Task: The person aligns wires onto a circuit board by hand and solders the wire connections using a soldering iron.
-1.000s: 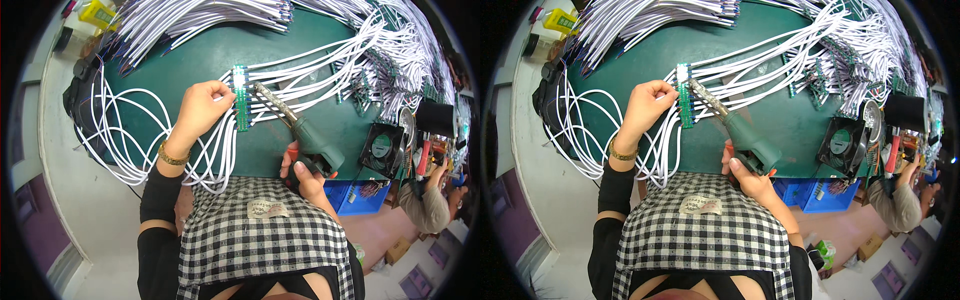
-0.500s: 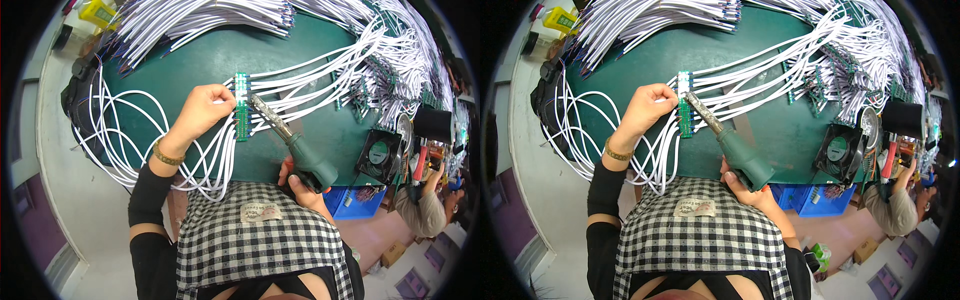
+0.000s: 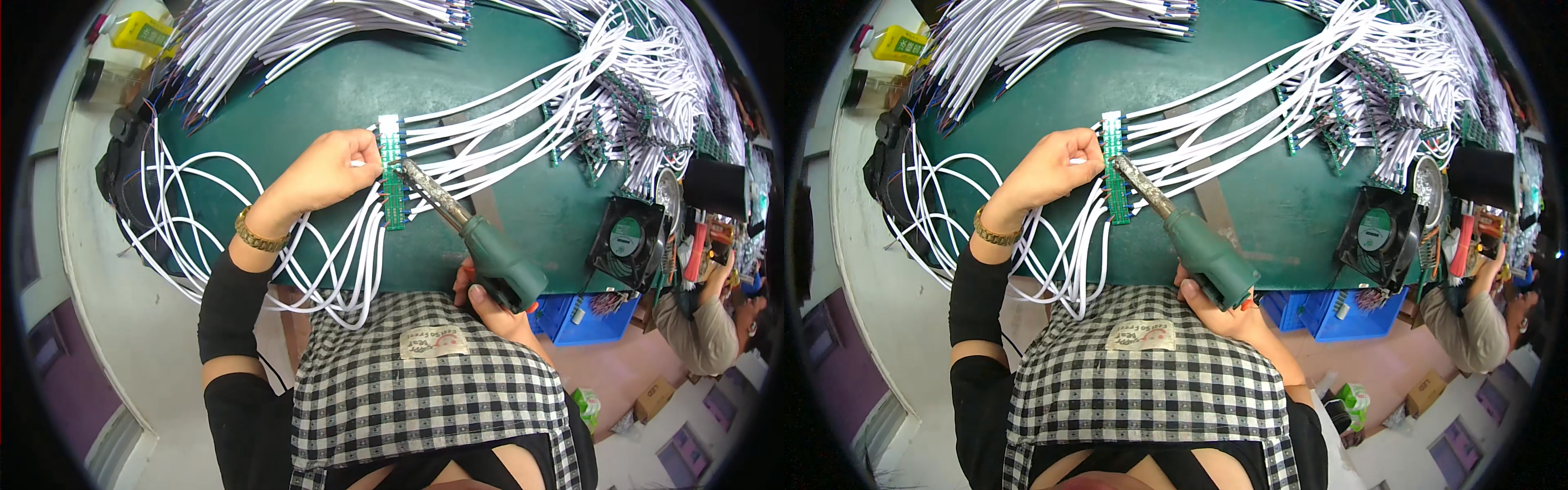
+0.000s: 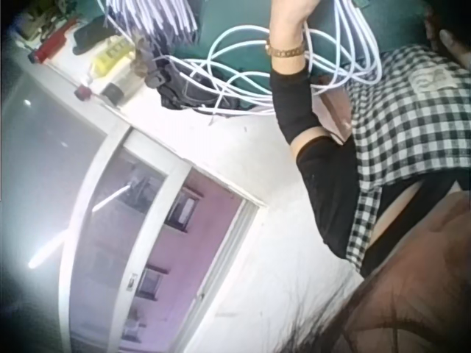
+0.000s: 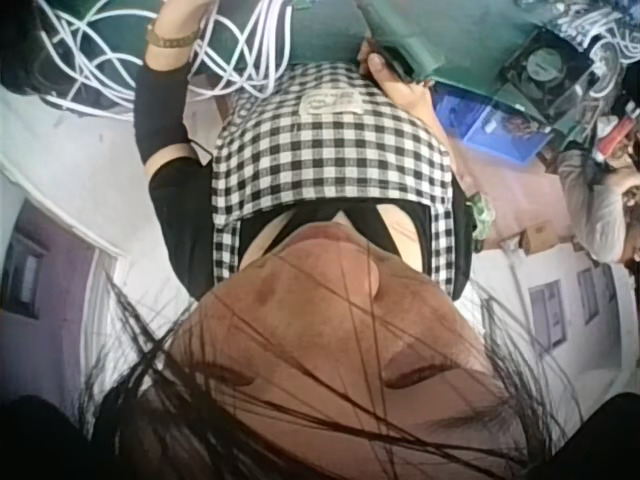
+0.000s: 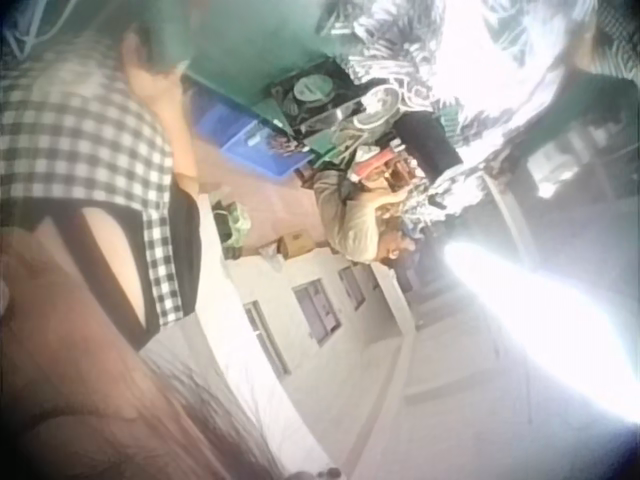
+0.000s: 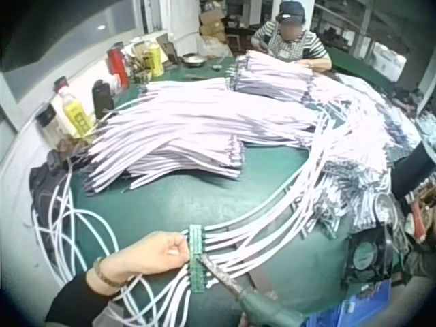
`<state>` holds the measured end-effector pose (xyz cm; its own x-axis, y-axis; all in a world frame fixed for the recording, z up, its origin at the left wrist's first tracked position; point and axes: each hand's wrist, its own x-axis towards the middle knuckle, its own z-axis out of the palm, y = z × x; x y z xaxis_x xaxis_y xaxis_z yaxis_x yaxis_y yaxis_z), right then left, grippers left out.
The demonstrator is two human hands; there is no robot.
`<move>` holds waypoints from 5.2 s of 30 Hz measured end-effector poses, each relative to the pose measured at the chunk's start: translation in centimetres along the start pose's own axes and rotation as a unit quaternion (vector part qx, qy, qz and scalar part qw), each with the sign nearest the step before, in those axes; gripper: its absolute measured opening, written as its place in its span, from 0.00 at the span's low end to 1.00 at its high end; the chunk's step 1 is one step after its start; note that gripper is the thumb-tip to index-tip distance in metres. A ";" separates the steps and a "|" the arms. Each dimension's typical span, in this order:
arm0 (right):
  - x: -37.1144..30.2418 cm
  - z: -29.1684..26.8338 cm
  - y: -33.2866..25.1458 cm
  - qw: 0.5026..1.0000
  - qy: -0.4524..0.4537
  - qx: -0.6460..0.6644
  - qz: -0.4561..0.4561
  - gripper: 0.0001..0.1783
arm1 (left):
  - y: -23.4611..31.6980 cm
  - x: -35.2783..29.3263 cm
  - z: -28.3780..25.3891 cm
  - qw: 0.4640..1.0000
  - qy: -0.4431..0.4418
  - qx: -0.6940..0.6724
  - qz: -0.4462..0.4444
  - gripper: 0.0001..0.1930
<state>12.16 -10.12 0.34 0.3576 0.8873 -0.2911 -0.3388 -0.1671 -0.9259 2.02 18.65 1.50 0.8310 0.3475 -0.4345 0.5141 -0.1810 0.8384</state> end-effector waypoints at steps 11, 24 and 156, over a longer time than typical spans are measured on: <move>0.5 0.1 -0.2 0.998 0.007 -0.049 -0.028 0.07 | -0.4 -0.6 1.1 0.996 0.082 -0.021 0.037 0.03; 0.7 0.2 -0.3 0.986 0.016 -0.162 -0.042 0.05 | -0.4 -0.7 1.2 0.996 0.062 -0.055 0.021 0.02; -0.2 -0.9 2.9 0.995 -0.021 -0.084 -0.055 0.19 | -0.3 -0.6 2.2 0.991 0.110 -0.074 -0.025 0.05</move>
<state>11.90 -11.19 -2.54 0.3474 0.9206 -0.1782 -0.1475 -0.1340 -0.9799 1.85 16.49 0.79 0.7302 0.5478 -0.4084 0.5030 -0.0263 0.8639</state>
